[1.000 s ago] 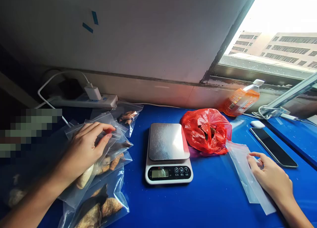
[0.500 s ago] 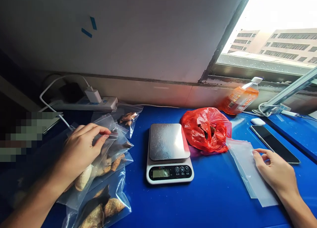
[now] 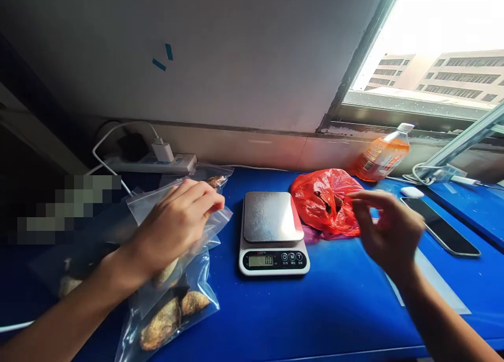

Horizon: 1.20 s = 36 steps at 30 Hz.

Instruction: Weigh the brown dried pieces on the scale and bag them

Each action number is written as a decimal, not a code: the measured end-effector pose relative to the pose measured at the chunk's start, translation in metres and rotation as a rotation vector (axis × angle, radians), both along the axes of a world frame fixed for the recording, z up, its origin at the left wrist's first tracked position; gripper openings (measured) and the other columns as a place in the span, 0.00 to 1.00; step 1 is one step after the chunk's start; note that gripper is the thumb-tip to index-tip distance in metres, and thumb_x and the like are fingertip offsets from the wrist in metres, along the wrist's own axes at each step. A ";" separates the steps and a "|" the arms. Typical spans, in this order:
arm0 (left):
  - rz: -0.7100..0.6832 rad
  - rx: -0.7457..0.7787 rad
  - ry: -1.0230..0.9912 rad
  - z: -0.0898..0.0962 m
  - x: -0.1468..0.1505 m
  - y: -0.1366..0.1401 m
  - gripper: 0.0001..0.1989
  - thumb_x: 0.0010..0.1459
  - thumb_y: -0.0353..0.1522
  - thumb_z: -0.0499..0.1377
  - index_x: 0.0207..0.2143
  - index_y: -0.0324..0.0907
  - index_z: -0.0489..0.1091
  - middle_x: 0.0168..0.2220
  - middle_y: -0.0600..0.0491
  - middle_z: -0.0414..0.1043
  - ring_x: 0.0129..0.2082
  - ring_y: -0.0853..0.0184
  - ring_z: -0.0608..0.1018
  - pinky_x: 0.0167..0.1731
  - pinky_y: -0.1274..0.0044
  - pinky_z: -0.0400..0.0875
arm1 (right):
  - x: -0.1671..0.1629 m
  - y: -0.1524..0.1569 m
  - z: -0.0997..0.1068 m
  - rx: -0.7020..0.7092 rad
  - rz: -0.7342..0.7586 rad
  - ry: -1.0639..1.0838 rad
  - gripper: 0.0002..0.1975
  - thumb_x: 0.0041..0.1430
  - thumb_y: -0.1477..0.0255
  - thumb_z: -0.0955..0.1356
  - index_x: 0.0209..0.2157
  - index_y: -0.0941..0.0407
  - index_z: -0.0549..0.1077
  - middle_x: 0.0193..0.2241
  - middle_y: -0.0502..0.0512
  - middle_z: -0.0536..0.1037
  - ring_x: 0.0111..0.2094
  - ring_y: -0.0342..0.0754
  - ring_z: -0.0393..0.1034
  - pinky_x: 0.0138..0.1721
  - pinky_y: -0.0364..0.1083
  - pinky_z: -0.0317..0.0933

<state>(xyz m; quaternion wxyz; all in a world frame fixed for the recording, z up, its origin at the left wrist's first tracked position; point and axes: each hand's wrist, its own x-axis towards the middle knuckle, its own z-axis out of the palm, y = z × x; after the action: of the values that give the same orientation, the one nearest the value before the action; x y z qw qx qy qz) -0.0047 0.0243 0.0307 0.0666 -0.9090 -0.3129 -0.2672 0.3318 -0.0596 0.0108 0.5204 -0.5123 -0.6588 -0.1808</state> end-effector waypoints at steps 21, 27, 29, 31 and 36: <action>-0.258 0.300 -0.049 -0.024 0.035 -0.045 0.08 0.65 0.26 0.53 0.34 0.43 0.70 0.35 0.52 0.77 0.38 0.62 0.74 0.40 0.69 0.67 | -0.121 0.001 -0.012 -0.688 0.688 0.483 0.08 0.47 0.78 0.64 0.27 0.54 0.58 0.22 0.42 0.59 0.23 0.37 0.52 0.23 0.39 0.47; -0.302 0.245 -0.074 -0.027 0.035 -0.044 0.07 0.65 0.26 0.55 0.35 0.43 0.70 0.36 0.52 0.78 0.41 0.62 0.74 0.43 0.70 0.66 | -0.117 0.002 -0.015 -0.582 0.507 0.485 0.06 0.47 0.79 0.62 0.24 0.55 0.61 0.19 0.43 0.59 0.21 0.38 0.51 0.23 0.41 0.45; -0.296 0.213 -0.106 -0.027 0.035 -0.044 0.07 0.66 0.26 0.55 0.35 0.44 0.69 0.36 0.54 0.79 0.43 0.63 0.74 0.45 0.71 0.66 | -0.115 -0.001 -0.012 -0.583 0.571 0.403 0.04 0.51 0.78 0.63 0.26 0.56 0.66 0.20 0.44 0.62 0.22 0.38 0.54 0.24 0.41 0.47; -0.273 0.195 -0.118 -0.028 0.034 -0.042 0.06 0.67 0.27 0.54 0.36 0.44 0.70 0.36 0.55 0.79 0.44 0.63 0.74 0.45 0.71 0.64 | -0.114 -0.004 -0.011 -0.574 0.621 0.282 0.06 0.57 0.75 0.64 0.27 0.56 0.69 0.22 0.47 0.65 0.24 0.39 0.57 0.26 0.41 0.51; -0.209 0.141 -0.027 -0.026 0.026 -0.029 0.07 0.66 0.30 0.53 0.38 0.44 0.71 0.36 0.54 0.79 0.47 0.61 0.74 0.49 0.66 0.59 | -0.113 -0.011 -0.011 -0.568 0.661 0.144 0.13 0.61 0.65 0.68 0.25 0.57 0.71 0.24 0.49 0.67 0.26 0.40 0.59 0.29 0.42 0.54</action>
<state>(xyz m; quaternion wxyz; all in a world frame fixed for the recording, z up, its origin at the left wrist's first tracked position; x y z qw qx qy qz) 0.0216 -0.0044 0.0045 0.0978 -0.9260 -0.1979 -0.3063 0.2185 -0.0711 -0.0002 0.4333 -0.4081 -0.7729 0.2199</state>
